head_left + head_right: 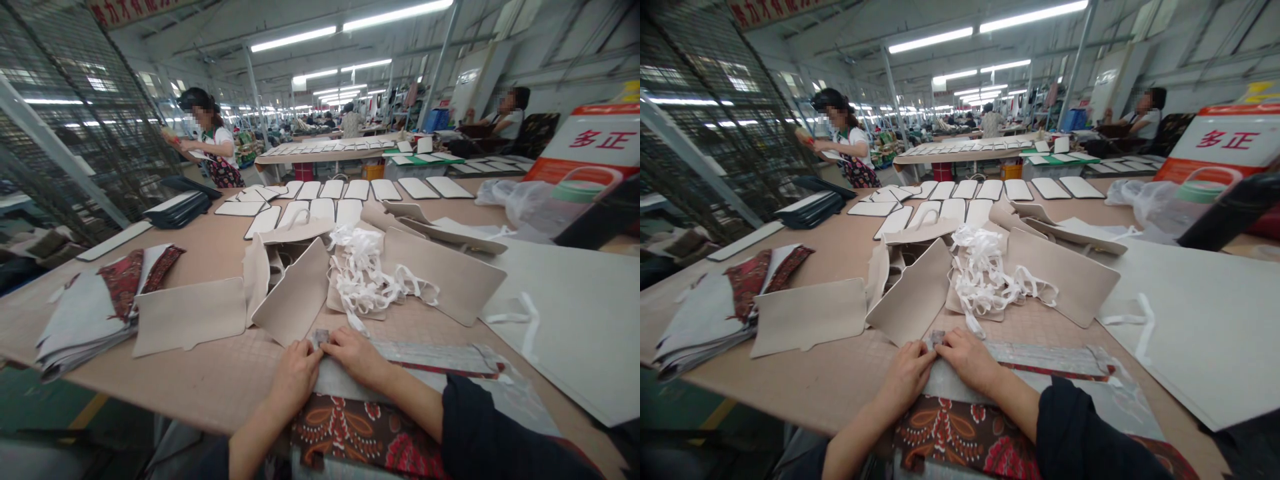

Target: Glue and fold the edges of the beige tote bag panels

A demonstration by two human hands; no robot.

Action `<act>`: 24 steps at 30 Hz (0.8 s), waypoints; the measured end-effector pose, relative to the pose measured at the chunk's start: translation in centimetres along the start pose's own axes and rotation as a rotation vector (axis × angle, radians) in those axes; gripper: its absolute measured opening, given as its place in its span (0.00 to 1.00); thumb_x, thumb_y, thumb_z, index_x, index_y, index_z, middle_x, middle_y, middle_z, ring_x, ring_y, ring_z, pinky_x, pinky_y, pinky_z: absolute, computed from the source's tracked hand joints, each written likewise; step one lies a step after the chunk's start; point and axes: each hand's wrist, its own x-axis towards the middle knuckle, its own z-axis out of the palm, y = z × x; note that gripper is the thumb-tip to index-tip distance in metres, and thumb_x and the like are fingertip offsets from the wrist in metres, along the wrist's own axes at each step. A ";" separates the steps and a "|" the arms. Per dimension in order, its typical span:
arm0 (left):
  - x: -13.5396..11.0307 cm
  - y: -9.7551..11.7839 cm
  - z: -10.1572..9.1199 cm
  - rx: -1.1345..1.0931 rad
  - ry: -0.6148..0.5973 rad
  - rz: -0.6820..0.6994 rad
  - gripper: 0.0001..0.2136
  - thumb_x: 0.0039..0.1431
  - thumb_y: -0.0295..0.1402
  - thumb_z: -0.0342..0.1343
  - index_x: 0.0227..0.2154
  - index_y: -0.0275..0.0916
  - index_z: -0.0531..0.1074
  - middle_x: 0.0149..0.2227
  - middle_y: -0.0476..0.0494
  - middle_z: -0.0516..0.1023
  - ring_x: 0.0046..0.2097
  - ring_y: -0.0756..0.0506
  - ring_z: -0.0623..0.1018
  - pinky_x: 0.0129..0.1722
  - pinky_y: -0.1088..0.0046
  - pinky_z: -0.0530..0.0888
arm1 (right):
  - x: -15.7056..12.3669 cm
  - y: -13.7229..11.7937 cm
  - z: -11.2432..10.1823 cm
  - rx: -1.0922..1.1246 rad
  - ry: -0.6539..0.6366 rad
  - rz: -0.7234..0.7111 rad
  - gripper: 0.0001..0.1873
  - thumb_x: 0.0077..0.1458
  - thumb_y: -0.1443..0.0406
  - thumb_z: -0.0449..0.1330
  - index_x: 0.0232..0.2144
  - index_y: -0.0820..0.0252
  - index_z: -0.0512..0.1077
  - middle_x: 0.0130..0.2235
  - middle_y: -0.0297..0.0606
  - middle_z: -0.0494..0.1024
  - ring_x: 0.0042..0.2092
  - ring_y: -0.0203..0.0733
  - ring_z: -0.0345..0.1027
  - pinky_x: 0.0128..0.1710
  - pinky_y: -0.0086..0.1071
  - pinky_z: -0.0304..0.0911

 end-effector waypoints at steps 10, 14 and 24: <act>-0.1 -0.2 0.5 0.049 0.092 0.171 0.12 0.58 0.27 0.48 0.45 0.39 0.67 0.47 0.44 0.71 0.48 0.43 0.67 0.49 0.62 0.60 | 0.7 -1.6 0.0 -0.029 -0.023 0.210 0.14 0.58 0.71 0.47 0.43 0.63 0.68 0.39 0.44 0.71 0.42 0.46 0.61 0.42 0.39 0.58; 0.2 -0.4 0.4 -0.010 0.083 0.202 0.12 0.57 0.27 0.49 0.44 0.40 0.68 0.47 0.46 0.73 0.49 0.44 0.67 0.51 0.63 0.58 | -0.5 -0.4 -1.8 0.093 -0.035 0.368 0.15 0.58 0.73 0.45 0.44 0.62 0.67 0.41 0.42 0.72 0.44 0.40 0.63 0.45 0.31 0.57; 3.4 2.0 -1.9 0.004 -0.012 0.157 0.09 0.56 0.32 0.51 0.41 0.42 0.69 0.43 0.46 0.73 0.47 0.43 0.68 0.48 0.60 0.60 | -3.7 0.6 -4.5 -0.006 -0.242 0.488 0.10 0.49 0.74 0.51 0.34 0.64 0.70 0.35 0.44 0.74 0.40 0.46 0.65 0.40 0.35 0.58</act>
